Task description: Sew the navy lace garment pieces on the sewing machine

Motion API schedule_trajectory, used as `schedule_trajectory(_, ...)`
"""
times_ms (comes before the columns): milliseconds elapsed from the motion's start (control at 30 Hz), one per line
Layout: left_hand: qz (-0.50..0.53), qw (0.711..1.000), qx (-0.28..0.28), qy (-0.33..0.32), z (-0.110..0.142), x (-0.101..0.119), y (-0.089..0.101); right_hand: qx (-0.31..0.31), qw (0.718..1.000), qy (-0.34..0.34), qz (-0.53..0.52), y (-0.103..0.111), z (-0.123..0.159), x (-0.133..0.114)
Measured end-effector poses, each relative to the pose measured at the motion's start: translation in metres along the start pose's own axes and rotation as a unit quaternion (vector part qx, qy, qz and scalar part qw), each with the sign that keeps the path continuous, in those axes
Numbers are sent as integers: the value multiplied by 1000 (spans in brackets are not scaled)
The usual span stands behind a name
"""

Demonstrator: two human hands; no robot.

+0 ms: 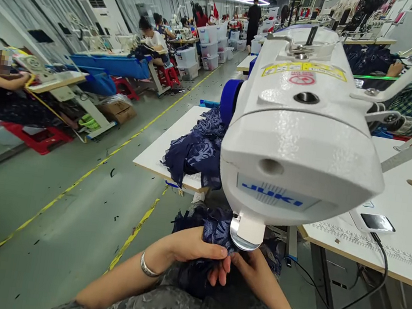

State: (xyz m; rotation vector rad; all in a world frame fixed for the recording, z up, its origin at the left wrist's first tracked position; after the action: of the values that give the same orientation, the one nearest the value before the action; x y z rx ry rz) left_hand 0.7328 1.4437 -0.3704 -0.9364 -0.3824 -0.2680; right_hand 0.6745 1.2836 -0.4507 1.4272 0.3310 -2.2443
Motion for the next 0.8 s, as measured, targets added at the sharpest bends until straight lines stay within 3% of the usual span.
schedule_trajectory(67, -8, 1000, 4, 7, 3, 0, -1, 17, 1000, -4, -23, 1, -1, -4)
schedule_trajectory(200, -57, 997, 50, 8, 11, 5, 5, 79, 995, -49, 44, 26, 15, -10)
schedule_trajectory(367, -86, 992, 87, -7, 12, 10, 5, -68, 996, -54, 27, 42, 43, -13)
schedule_trajectory(467, -121, 987, 109, -15, 13, 13, 1, -82, 992, -73, 64, 39, 47, -22)
schedule_trajectory(600, -137, 984, 108, -46, 18, 17, -4, -117, 993, -16, 17, 27, 39, -38)
schedule_trajectory(700, -111, 984, 130, -51, 23, 13, 0, -84, 994, -39, -64, 26, 38, -36)
schedule_trajectory(800, -67, 981, 174, -56, 26, 6, 9, 4, 995, -54, -88, 34, 43, -38)
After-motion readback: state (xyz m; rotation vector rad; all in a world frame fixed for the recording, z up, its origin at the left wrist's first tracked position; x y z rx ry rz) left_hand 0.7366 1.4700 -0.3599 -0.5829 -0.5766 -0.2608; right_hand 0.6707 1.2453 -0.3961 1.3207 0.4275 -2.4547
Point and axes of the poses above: each hand's wrist, its own z-axis away from the middle knuckle, its own y-axis out of the back of the hand, x = y × z, the point moved 3 cm from there along -z, towards the middle knuckle, and after that the axes turned 9 degrees about z, right-handed, at the moved point
